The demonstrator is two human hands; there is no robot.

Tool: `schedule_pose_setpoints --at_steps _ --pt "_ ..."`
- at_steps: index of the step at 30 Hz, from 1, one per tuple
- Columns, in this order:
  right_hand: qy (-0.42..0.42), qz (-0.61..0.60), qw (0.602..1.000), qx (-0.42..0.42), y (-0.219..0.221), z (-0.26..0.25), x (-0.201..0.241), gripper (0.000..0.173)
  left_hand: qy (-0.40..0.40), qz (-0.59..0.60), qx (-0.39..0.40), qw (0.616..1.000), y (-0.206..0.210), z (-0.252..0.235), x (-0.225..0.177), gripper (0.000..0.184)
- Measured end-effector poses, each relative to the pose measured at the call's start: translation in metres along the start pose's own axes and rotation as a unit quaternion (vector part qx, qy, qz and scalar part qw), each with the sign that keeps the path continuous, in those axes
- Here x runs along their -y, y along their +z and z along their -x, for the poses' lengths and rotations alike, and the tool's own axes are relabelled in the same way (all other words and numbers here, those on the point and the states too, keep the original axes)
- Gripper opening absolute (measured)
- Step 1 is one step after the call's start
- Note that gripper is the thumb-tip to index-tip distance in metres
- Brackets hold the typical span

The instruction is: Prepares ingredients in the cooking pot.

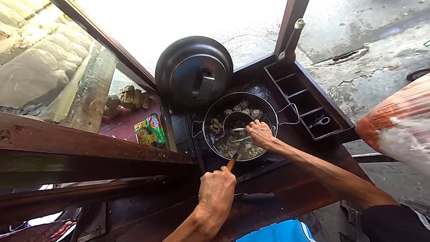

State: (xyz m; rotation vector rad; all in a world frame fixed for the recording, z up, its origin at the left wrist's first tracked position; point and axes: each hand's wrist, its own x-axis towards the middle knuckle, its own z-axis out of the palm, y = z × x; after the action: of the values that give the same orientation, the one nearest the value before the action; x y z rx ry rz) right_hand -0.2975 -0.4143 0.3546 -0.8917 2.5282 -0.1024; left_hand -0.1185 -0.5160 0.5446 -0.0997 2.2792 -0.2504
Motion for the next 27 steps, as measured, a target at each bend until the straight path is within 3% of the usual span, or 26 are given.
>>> schedule_pose_setpoints --at_steps 9,14,22,27 --pt "-0.061 0.06 0.995 0.054 0.03 -0.053 0.026 0.022 0.016 0.041 -0.002 0.999 0.013 0.0 0.0 0.037" --pt "-0.024 0.033 0.998 0.053 0.0 -0.04 0.021 0.02 0.016 0.049 -0.013 0.999 0.017 0.002 0.004 0.036" --pt "-0.009 0.021 0.998 -0.053 -0.083 -0.018 0.013 0.013 0.019 0.062 -0.006 0.998 0.018 0.001 0.009 0.036" --pt "-0.071 0.014 0.98 -0.185 -0.082 -0.039 0.032 0.008 0.019 0.072 -0.008 0.997 0.02 0.0 0.009 0.034"
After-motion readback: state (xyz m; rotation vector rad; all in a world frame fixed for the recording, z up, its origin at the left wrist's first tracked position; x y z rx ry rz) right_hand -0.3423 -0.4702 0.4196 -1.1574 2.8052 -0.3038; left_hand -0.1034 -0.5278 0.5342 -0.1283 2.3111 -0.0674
